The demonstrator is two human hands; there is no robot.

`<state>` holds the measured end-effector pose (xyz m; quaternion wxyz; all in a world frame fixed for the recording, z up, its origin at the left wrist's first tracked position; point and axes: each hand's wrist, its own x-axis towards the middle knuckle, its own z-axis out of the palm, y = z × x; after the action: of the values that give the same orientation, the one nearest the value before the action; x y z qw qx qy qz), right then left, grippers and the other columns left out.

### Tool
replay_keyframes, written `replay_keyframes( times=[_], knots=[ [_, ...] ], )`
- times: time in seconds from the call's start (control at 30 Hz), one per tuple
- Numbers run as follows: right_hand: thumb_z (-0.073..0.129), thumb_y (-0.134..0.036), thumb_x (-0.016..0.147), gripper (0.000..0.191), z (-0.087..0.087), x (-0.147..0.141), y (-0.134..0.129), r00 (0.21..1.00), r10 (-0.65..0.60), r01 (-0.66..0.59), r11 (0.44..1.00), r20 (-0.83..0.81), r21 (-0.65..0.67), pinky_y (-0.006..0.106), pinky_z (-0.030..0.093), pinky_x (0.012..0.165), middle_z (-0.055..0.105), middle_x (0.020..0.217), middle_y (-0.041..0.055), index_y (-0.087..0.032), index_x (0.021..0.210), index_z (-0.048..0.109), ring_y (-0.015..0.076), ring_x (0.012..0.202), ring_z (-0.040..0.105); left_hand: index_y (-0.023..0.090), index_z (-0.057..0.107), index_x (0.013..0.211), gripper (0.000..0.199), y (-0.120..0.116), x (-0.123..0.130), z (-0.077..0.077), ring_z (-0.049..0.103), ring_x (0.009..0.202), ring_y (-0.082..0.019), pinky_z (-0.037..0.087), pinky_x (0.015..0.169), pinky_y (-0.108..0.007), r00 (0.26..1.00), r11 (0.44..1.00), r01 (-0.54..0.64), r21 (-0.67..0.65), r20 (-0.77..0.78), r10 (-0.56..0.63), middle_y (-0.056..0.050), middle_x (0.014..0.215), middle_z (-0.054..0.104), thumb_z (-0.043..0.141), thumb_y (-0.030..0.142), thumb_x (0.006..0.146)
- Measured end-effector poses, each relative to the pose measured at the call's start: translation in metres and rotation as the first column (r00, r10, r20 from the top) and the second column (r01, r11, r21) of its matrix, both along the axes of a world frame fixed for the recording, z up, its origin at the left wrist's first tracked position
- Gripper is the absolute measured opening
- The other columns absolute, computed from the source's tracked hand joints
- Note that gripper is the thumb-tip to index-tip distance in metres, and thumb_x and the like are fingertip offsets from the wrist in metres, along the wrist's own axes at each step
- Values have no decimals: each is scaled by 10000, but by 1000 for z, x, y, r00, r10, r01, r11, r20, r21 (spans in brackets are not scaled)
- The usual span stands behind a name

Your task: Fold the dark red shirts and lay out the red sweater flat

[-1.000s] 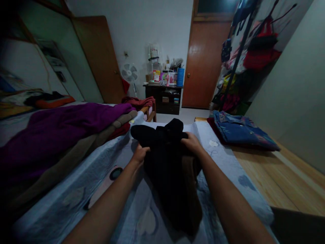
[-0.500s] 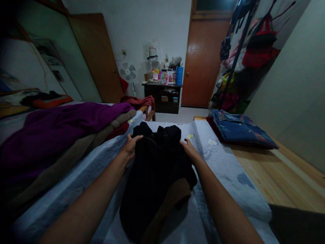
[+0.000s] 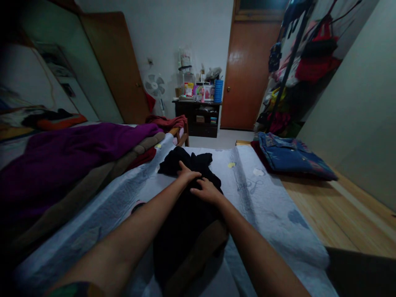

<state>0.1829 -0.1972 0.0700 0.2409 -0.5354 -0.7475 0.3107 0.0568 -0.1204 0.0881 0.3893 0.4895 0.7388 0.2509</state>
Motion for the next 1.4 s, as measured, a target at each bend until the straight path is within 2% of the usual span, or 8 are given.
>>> replay_keyframes(
  times=[0.27, 0.37, 0.53, 0.77, 0.87, 1.03, 1.23, 1.4],
  knots=[
    [669, -537, 726, 683, 4, 54, 10, 792, -547, 516, 837, -272, -181, 447, 352, 1054, 567, 1303, 145, -186, 1296, 534, 313, 1255, 472, 182, 144, 1516, 1119, -3, -29, 2, 571, 1190, -286, 455, 957, -316, 981, 945, 183, 270, -117, -156, -145, 1328, 572, 761, 167, 582],
    [583, -641, 774, 732, 12, 58, 12, 702, -530, 310, 829, -476, -466, 448, 457, 943, 639, 1198, 133, -207, 1351, 463, 290, 1109, 596, 209, 208, 1501, 1050, -9, -22, 21, 599, 1132, -264, 460, 942, -307, 936, 822, 353, 446, -155, -317, -92, 1294, 604, 718, 121, 588],
    [551, -653, 798, 564, 29, 61, 14, 477, -447, 58, 875, -757, -481, 430, 520, 861, 717, 997, 111, -207, 1133, 630, 295, 995, 657, 317, 346, 1447, 917, -37, 7, 41, 558, 1120, -310, 404, 1010, -399, 668, 490, 741, 459, -433, -605, -46, 1233, 620, 692, 145, 615],
    [695, -383, 720, 228, -1, 61, 13, 314, -649, 247, 761, -693, -600, 372, 562, 800, 727, 794, 78, -176, 811, 663, 260, 848, 695, 180, 489, 1311, 706, -79, 35, 23, 363, 1321, -394, 272, 1101, -517, 390, 239, 917, 320, -593, -704, -171, 1436, 423, 712, 304, 652],
    [698, -316, 709, 198, -10, 62, 16, 225, -676, 285, 734, -701, -616, 370, 571, 802, 733, 802, 71, -169, 838, 664, 245, 838, 699, 218, 389, 1412, 853, -80, 3, 27, 276, 1401, -363, 131, 1157, -536, 480, 319, 865, 386, -456, -749, -151, 1520, 335, 749, 391, 659],
    [691, -259, 726, 211, -9, 61, 24, 157, -678, 314, 724, -718, -614, 352, 586, 803, 738, 870, 68, -165, 912, 658, 215, 835, 703, 198, 270, 1493, 1167, -98, -93, 26, 345, 1377, -371, 262, 1133, -485, 727, 719, 669, 189, 34, -686, -172, 1483, 401, 843, 493, 521],
    [737, -175, 688, 210, 14, 54, 27, 62, -705, 413, 662, -706, -625, 279, 605, 713, 728, 816, 40, -170, 883, 659, 173, 738, 692, 214, 0, 1538, 1367, -174, -124, -11, 301, 1409, -335, 283, 1136, -434, 812, 872, 480, 98, 327, -483, -161, 1536, 314, 863, 423, 499],
    [733, -156, 683, 209, 54, 52, 33, 79, -669, 446, 687, -739, -574, 299, 614, 651, 722, 799, 53, -158, 877, 657, 188, 712, 689, 268, 170, 1523, 1156, -203, -114, -11, 425, 1330, -318, 372, 1089, -411, 756, 902, 387, 194, 494, -430, -84, 1463, 447, 740, 178, 521]
  ],
)
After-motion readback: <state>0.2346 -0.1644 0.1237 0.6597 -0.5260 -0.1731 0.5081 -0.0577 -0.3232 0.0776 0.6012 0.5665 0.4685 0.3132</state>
